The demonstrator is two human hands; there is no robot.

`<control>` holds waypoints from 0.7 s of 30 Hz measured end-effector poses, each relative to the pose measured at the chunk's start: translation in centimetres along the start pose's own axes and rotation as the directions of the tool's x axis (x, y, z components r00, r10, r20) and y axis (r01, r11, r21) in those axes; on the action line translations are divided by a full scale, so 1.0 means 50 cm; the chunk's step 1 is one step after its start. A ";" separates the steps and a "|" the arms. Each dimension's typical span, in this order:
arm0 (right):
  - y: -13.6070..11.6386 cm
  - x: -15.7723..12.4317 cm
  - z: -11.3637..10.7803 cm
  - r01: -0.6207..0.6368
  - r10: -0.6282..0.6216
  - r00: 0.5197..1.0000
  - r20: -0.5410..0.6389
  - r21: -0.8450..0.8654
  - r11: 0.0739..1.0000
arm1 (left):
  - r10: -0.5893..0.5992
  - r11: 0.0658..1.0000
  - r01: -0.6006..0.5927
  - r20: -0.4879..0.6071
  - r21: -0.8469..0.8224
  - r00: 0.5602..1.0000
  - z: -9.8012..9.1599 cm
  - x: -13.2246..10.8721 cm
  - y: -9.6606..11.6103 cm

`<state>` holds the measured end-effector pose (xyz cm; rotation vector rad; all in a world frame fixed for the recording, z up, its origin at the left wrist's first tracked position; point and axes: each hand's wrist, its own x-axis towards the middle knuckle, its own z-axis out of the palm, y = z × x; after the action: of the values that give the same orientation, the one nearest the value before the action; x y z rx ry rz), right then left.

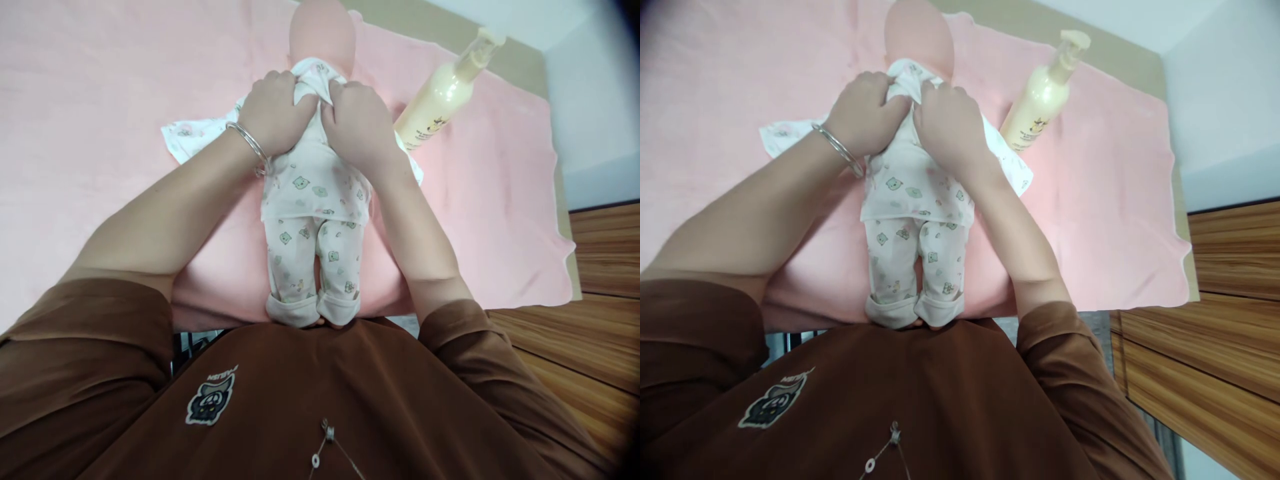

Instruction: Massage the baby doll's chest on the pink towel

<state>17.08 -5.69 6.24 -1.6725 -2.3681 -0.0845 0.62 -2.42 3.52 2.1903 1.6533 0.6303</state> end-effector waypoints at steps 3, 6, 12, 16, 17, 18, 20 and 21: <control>-0.007 0.006 0.000 -0.035 0.035 0.998 0.044 -0.004 0.999 | -0.034 0.997 0.040 -0.095 0.071 0.995 0.008 -0.003 0.004; 0.001 0.015 0.001 -0.096 0.092 0.993 0.071 0.050 0.994 | -0.030 0.994 0.045 -0.144 0.098 0.989 0.015 -0.011 0.010; 0.028 0.019 0.008 -0.177 0.156 0.980 0.120 0.186 0.966 | 0.080 0.991 -0.065 -0.127 0.119 0.989 0.013 -0.018 0.001; 0.020 0.015 0.009 -0.157 0.149 0.986 0.080 0.116 0.981 | 0.038 0.997 -0.031 -0.107 0.070 0.993 0.011 -0.011 -0.001; 0.013 0.013 0.007 -0.143 0.138 0.988 0.067 0.087 0.986 | 0.015 0.998 -0.009 -0.106 0.057 0.994 0.012 -0.008 0.000; 0.004 0.010 0.005 -0.124 0.121 0.991 0.055 0.056 0.991 | -0.007 0.999 0.013 -0.105 0.048 0.994 0.013 -0.006 0.000; -0.015 0.004 -0.001 -0.075 0.075 0.996 0.041 -0.014 0.997 | -0.029 0.999 0.033 -0.099 0.038 0.995 0.015 -0.002 -0.001; -0.022 0.001 -0.003 -0.059 0.060 0.998 0.032 -0.042 0.997 | -0.028 0.999 0.032 -0.099 0.035 0.995 0.016 0.000 -0.002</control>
<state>16.04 -6.04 6.50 -1.7751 -2.3535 -0.0964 0.97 -2.40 2.78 2.1876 1.7567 0.7162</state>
